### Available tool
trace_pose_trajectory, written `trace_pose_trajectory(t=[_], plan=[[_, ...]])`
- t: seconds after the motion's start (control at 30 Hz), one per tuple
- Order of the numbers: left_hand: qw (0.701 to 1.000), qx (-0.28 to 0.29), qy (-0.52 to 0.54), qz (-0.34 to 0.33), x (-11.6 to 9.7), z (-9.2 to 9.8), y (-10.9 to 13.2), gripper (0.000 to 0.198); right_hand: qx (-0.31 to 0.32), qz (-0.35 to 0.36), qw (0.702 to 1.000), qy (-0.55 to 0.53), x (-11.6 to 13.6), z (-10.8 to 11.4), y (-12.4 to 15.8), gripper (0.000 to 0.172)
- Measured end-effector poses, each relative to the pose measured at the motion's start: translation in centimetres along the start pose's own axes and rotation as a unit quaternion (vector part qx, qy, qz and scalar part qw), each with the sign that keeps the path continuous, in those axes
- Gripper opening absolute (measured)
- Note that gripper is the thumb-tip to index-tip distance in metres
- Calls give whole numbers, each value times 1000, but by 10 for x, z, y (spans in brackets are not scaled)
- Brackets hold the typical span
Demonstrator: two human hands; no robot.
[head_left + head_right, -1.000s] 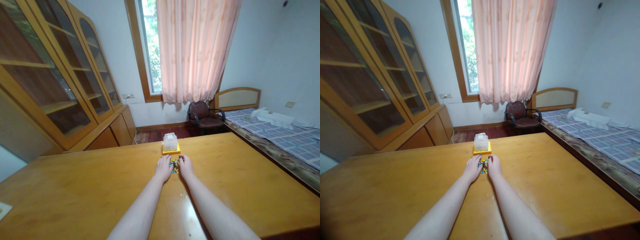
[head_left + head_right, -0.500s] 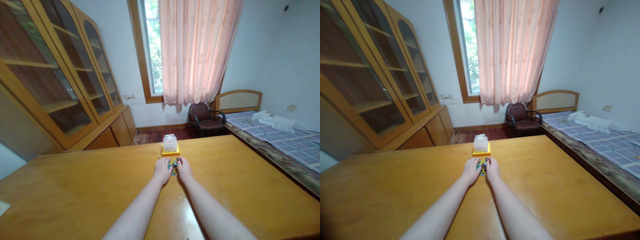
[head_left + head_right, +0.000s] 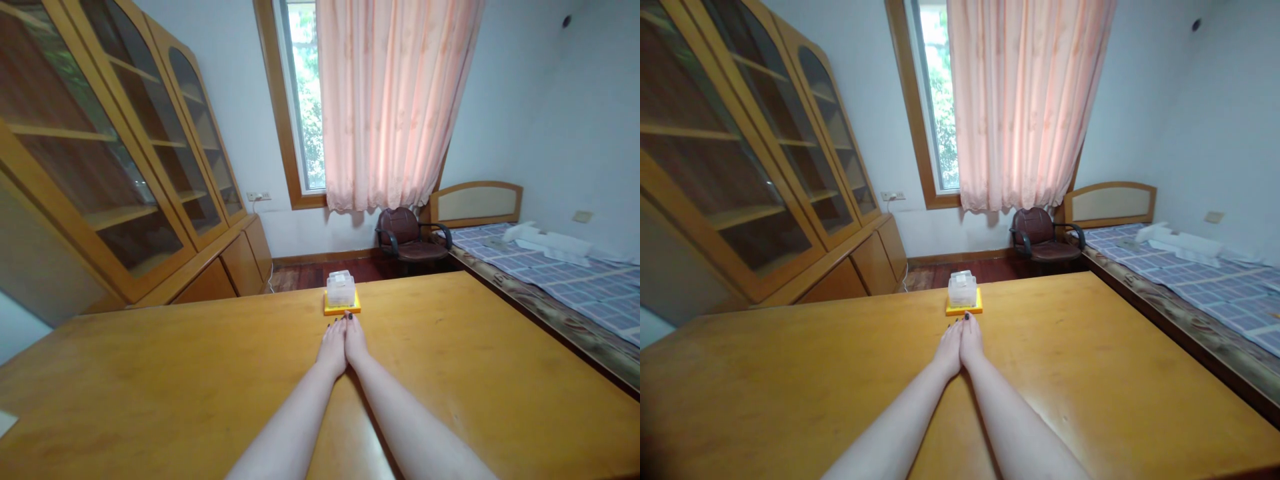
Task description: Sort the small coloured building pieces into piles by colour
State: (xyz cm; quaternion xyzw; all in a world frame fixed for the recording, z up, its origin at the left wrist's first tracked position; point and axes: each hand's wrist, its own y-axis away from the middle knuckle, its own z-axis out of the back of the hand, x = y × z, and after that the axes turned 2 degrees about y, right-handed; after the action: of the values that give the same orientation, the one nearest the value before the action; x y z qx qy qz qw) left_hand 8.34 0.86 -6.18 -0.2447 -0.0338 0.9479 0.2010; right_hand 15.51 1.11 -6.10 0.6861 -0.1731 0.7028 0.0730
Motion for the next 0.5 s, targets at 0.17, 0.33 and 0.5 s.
trace_pose_trajectory(t=[0.17,0.33,0.5], plan=[[1000,-5,-2,-6,-9,0,2,47,-81,-90,976,-183,-2,6,-7,43],[998,-11,-54,15,-23,13,9,38,-119,-147,948,-254,-3,10,-14,39],[992,-34,-118,24,-28,18,13,26,-140,-104,961,-215,-5,16,-15,33]])
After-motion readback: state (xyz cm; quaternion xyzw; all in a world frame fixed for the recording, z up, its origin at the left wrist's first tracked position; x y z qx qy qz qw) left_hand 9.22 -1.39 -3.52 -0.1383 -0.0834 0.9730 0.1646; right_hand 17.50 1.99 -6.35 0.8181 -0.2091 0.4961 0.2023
